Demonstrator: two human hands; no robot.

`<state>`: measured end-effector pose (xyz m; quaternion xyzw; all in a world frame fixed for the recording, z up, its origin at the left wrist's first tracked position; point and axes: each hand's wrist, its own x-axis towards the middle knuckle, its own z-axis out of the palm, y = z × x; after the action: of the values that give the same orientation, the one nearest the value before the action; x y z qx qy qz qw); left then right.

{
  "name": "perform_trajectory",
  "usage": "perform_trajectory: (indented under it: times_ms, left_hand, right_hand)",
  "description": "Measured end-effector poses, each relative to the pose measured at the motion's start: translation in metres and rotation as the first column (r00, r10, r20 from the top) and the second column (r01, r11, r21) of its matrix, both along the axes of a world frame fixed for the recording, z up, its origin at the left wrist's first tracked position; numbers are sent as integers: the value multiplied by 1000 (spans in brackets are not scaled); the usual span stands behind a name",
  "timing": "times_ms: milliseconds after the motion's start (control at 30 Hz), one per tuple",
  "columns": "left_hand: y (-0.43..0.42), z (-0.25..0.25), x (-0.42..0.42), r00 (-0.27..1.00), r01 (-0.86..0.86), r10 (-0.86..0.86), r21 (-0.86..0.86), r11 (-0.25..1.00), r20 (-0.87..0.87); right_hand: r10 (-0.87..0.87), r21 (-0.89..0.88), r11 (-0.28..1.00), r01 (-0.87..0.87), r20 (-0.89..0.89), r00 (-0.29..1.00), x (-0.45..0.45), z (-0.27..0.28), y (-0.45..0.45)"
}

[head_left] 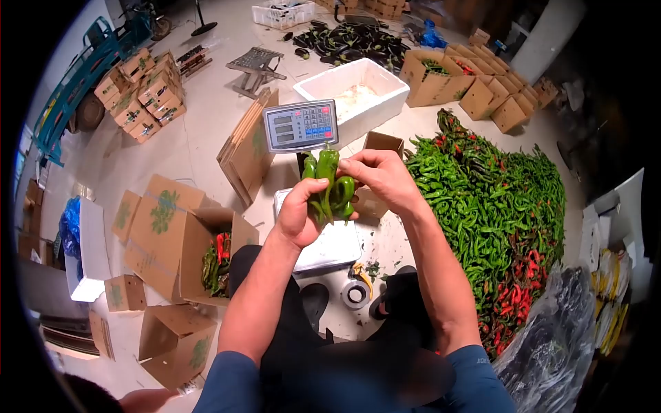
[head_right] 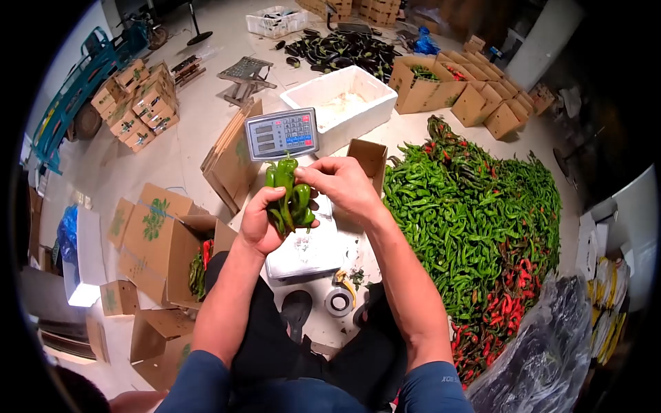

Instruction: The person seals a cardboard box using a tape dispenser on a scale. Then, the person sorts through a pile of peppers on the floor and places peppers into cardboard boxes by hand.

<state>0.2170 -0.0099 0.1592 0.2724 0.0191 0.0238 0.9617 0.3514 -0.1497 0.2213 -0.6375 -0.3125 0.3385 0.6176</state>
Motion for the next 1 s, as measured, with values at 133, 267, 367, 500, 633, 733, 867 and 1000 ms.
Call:
perform_trajectory:
  times_ms: [133, 267, 367, 500, 633, 733, 867, 1000]
  left_hand:
    - [0, -5, 6, 998, 25, -20, 94, 995, -59]
    - [-1, -11, 8, 996, 60, -53, 100, 993, -67]
    - [0, -13, 9, 990, 87, -76, 90, 992, -115]
    - [-12, -4, 11, 992, 87, -89, -25, 996, -91]
    - [-15, -11, 22, 991, 136, -137, -222, 966, 9]
    - [-18, -14, 31, 989, 132, -112, -250, 959, 94]
    - [-23, -15, 38, 988, 84, -47, -253, 964, 147]
    - [-25, -12, 42, 985, 60, -11, -280, 958, 172]
  right_hand:
    - [11, -161, 987, 18, 178, 984, 4, 6, -1]
    - [16, -155, 988, 17, 206, 978, 4, 6, -3]
    - [6, -206, 978, 40, 217, 976, 6, -2, -5]
    - [-50, -169, 981, 91, 233, 971, 15, -8, -12]
    - [-416, -71, 886, 458, 312, 854, 42, -16, -30]
    - [-538, -73, 743, 666, 527, 658, 84, -43, -53]
    - [-436, 22, 594, 804, 848, 300, 131, -90, -106]
    - [-640, -1, 563, 827, 632, 437, 142, -82, -148]
